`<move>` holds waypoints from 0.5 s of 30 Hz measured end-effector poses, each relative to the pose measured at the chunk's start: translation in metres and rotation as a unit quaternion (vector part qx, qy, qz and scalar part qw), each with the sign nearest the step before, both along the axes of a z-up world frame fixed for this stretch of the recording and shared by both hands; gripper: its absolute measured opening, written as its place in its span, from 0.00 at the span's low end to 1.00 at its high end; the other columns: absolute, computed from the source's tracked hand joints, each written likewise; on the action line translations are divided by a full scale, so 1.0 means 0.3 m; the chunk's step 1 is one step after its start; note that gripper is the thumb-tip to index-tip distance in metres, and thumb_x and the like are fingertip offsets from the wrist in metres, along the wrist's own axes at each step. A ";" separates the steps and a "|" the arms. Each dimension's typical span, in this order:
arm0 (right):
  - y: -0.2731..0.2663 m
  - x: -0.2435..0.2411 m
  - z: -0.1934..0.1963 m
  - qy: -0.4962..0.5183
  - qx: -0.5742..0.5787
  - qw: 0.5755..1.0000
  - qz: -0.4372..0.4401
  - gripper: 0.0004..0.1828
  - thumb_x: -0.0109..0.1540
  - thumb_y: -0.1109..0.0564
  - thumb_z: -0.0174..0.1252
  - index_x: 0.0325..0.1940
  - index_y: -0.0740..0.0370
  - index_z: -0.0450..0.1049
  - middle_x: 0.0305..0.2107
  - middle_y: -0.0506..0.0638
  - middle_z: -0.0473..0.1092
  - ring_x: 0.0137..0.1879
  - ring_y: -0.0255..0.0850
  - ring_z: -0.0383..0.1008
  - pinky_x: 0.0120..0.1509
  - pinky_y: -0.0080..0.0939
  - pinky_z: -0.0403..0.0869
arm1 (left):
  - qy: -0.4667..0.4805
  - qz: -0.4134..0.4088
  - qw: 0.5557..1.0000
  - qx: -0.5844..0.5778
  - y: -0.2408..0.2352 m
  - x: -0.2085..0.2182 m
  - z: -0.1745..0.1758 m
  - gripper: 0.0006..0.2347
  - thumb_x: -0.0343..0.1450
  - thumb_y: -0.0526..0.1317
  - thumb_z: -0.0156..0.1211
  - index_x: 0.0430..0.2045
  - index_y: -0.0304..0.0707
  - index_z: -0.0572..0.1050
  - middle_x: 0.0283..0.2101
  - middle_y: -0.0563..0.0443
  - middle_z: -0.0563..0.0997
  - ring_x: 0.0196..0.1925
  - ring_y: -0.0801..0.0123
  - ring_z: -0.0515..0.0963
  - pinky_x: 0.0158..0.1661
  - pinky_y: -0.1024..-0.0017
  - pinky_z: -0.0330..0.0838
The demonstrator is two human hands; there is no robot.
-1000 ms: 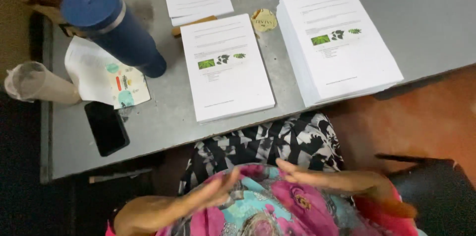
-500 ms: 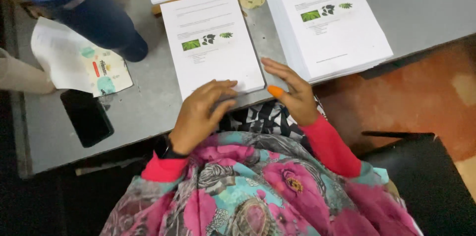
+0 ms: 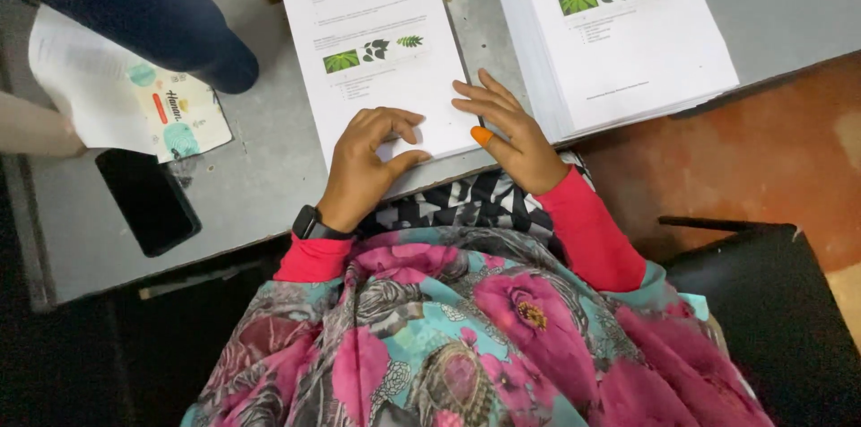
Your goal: Sorting and inspecting printed documents by flipping through pages and organizing them into stacks.
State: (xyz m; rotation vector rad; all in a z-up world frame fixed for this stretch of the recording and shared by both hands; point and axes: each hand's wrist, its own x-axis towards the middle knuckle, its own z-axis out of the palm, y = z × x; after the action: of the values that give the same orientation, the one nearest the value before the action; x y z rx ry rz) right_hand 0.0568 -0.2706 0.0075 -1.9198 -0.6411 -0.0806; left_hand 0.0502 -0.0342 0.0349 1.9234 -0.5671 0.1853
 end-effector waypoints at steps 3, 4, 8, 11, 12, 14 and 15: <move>-0.001 0.006 0.001 -0.015 -0.016 1.000 -0.006 0.18 0.63 0.65 0.52 0.59 0.61 0.71 0.59 0.57 0.65 0.72 0.59 0.52 0.74 0.59 0.50 | -0.004 -0.010 1.000 0.003 0.002 0.003 0.005 0.10 0.59 0.35 0.73 0.24 0.41 0.73 0.37 0.50 0.81 0.42 0.54 0.77 0.44 0.63 0.70; -0.002 0.012 -0.003 -0.015 -0.016 1.000 -0.005 0.18 0.63 0.65 0.52 0.59 0.61 0.71 0.59 0.57 0.65 0.72 0.59 0.52 0.74 0.59 0.50 | -0.004 -0.009 1.000 0.003 0.002 0.005 0.005 0.10 0.59 0.35 0.73 0.24 0.41 0.73 0.37 0.50 0.81 0.42 0.54 0.77 0.44 0.63 0.70; 0.002 0.026 -0.032 -0.028 -0.021 0.999 -0.035 0.15 0.62 0.64 0.57 0.54 0.61 0.74 0.54 0.56 0.69 0.69 0.58 0.58 0.73 0.59 0.53 | 0.003 -0.012 1.000 0.003 0.003 0.004 0.002 0.11 0.58 0.36 0.74 0.23 0.41 0.73 0.36 0.50 0.82 0.41 0.54 0.77 0.44 0.64 0.70; 0.014 0.033 -0.036 -0.032 -0.012 0.998 -0.055 0.14 0.62 0.65 0.57 0.52 0.61 0.75 0.51 0.56 0.71 0.66 0.57 0.62 0.71 0.58 0.56 | 0.014 -0.013 1.000 -0.009 0.007 0.005 0.002 0.11 0.58 0.36 0.74 0.23 0.41 0.72 0.36 0.50 0.82 0.41 0.55 0.78 0.43 0.65 0.70; 0.021 0.032 -0.034 -0.027 -0.009 0.998 -0.064 0.14 0.62 0.66 0.57 0.52 0.60 0.75 0.50 0.55 0.71 0.65 0.57 0.63 0.70 0.57 0.58 | 0.022 -0.009 1.000 -0.018 0.010 0.002 0.001 0.11 0.59 0.35 0.74 0.23 0.42 0.72 0.36 0.51 0.82 0.41 0.56 0.78 0.43 0.66 0.71; 0.024 0.028 -0.021 -0.024 -0.001 0.997 -0.067 0.14 0.62 0.65 0.58 0.52 0.61 0.75 0.50 0.54 0.72 0.65 0.55 0.64 0.70 0.55 0.58 | 0.033 -0.001 0.999 -0.026 0.014 0.003 -0.009 0.11 0.60 0.35 0.73 0.23 0.41 0.71 0.37 0.50 0.82 0.41 0.56 0.78 0.43 0.66 0.71; 0.024 0.026 -0.015 -0.021 0.008 0.997 -0.071 0.15 0.62 0.64 0.58 0.53 0.61 0.75 0.50 0.53 0.72 0.64 0.54 0.64 0.70 0.54 0.58 | 0.045 0.004 0.998 -0.034 0.016 0.004 -0.014 0.11 0.61 0.34 0.72 0.24 0.40 0.71 0.37 0.49 0.82 0.41 0.56 0.78 0.44 0.66 0.71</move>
State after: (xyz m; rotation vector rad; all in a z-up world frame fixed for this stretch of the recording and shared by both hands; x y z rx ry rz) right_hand 0.0646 -0.2635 0.0030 -1.9518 -0.5293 -0.2166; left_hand 0.0515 -0.0294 0.0307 1.8594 -0.4867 0.1213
